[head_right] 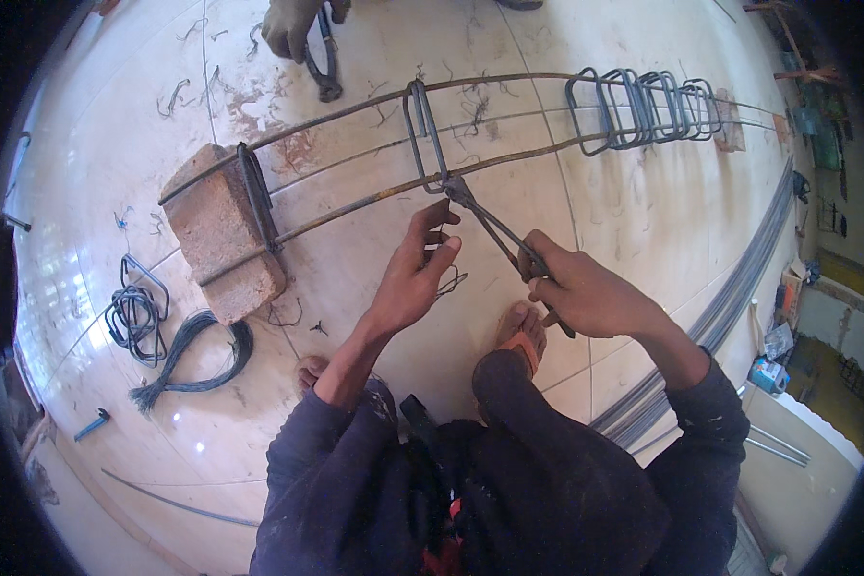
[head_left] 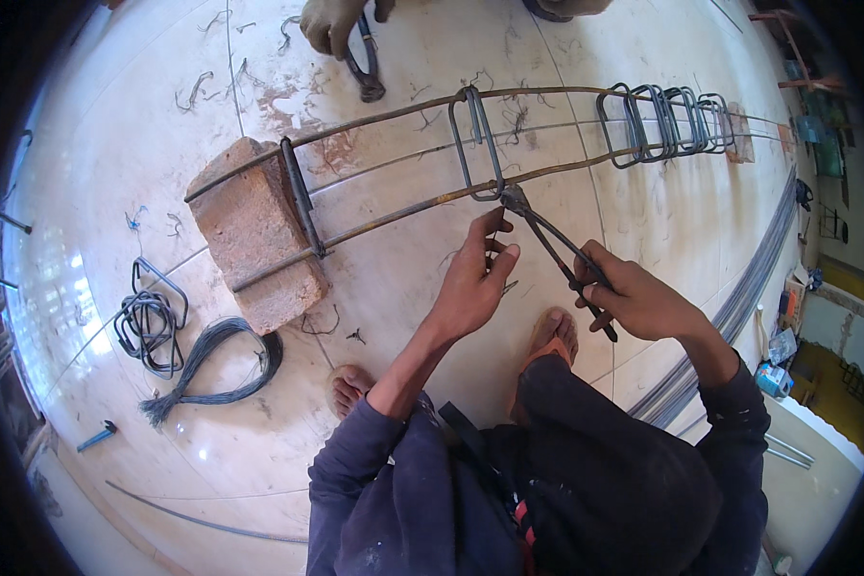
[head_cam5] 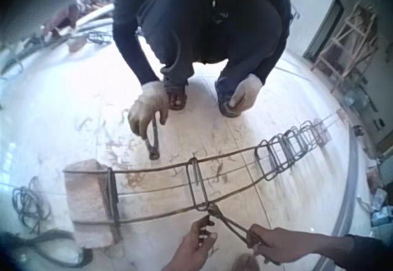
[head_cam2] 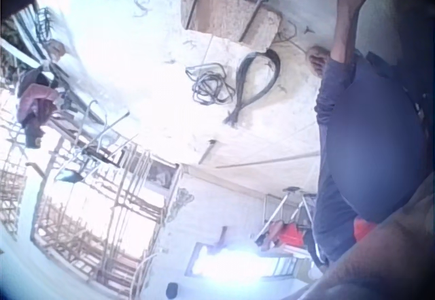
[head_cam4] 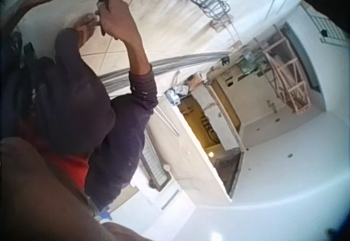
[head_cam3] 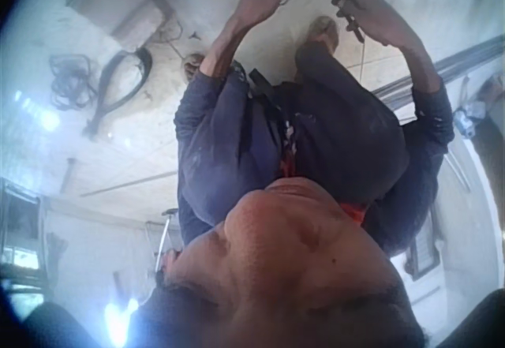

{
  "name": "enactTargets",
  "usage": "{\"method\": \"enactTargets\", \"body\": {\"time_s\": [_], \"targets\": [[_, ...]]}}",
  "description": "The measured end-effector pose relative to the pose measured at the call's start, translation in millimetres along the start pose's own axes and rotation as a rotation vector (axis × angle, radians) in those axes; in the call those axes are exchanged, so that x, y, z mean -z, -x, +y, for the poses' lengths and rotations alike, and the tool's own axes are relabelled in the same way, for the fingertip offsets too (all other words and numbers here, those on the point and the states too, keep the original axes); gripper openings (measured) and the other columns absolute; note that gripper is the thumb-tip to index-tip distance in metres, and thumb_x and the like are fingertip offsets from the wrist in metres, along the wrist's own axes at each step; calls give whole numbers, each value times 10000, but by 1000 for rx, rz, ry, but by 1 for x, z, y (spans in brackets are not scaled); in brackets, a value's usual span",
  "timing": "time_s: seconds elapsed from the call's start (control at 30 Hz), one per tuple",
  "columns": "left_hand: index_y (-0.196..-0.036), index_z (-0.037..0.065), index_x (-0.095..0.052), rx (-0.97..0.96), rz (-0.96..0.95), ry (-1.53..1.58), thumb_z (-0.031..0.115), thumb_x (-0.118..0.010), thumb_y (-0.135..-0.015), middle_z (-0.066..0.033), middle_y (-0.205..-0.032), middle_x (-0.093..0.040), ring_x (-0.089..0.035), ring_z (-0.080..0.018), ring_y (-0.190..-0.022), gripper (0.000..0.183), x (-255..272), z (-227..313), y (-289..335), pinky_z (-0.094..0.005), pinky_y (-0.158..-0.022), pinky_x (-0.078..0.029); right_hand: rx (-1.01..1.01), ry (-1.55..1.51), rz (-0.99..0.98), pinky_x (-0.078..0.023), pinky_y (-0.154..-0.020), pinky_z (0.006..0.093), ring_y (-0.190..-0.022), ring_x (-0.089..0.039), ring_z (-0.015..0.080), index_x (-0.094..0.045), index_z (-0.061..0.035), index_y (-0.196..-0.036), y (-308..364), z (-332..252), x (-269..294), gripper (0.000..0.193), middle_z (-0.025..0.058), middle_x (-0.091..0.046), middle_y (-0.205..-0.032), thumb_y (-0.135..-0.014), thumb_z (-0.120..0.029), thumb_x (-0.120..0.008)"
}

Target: The person sits on the floor and uses pliers to twist wire ties around a metal rebar cage structure. They repeatedly pick up wire pieces, wrap them around the rebar intersections, and twist them tight to secure the frame.

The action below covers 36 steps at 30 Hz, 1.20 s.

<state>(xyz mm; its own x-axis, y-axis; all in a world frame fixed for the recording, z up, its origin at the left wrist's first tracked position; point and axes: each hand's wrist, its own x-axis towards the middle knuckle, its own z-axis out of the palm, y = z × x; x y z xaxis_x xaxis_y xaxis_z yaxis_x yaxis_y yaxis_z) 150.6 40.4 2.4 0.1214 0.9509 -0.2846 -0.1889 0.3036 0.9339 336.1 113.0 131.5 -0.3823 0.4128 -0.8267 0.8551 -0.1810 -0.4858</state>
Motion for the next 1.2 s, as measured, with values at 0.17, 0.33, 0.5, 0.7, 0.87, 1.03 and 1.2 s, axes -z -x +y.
{"method": "enactTargets", "body": {"time_s": [0.17,0.33,0.5,0.7,0.87,1.03,1.2], "targets": [[-1345,-37,-335,-52,30,-58,175,-516,-959,-162,-1229,-497,-559,-243,-952,476,-2,1,1,-357,-791,-476,68,163,77,-443,-688,494,-807,-596,436,-367,-11,-1089,-7,-3,-13,184,244,-572,-808,-943,-100,-435],[-1354,7,-351,5,32,-25,200,-512,-968,-119,-1255,-492,-528,-224,-1043,461,-1,-1,3,-344,-872,-458,-9,-23,241,-442,-636,427,-654,-569,292,-375,-5,-1084,-29,19,-60,140,167,-543,-747,-968,-78,-401],[-1338,-8,-381,59,-3,20,209,-483,-987,-123,-1295,-497,-525,-228,-1119,425,2,2,-1,-346,-926,-449,39,-50,419,-438,-622,425,-639,-557,314,-396,-9,-1067,-49,44,-98,124,163,-523,-715,-968,-83,-404],[-1280,-80,-457,276,49,465,172,-447,-1004,-193,-1281,-531,-525,-257,-1191,373,42,-26,-34,-377,-1033,-425,201,-75,425,-438,-592,390,-619,-549,266,-412,-17,-1059,-42,44,-88,142,150,-523,-711,-972,-129,-424],[-1178,-65,-505,310,170,529,101,-518,-968,-163,-1115,-616,-635,-230,-994,268,37,-48,-61,-329,-912,-525,172,-163,450,-435,-554,323,-578,-524,161,-422,-10,-1061,-58,62,-109,144,94,-512,-677,-970,-121,-436],[-1069,-41,-504,255,225,584,65,-553,-946,-141,-1017,-632,-651,-205,-941,170,31,-51,-66,-301,-863,-554,236,-181,498,-423,-534,293,-568,-481,112,-422,-9,-1060,-83,76,-123,150,45,-494,-689,-979,-135,-431],[-1204,-48,-506,364,143,550,117,-514,-961,-132,-1139,-606,-600,-211,-1050,294,30,-44,-57,-331,-953,-475,198,-538,398,-369,-501,236,-551,-414,74,-442,-5,-1125,-63,61,-118,191,13,-462,-707,-985,-135,-440]]}}
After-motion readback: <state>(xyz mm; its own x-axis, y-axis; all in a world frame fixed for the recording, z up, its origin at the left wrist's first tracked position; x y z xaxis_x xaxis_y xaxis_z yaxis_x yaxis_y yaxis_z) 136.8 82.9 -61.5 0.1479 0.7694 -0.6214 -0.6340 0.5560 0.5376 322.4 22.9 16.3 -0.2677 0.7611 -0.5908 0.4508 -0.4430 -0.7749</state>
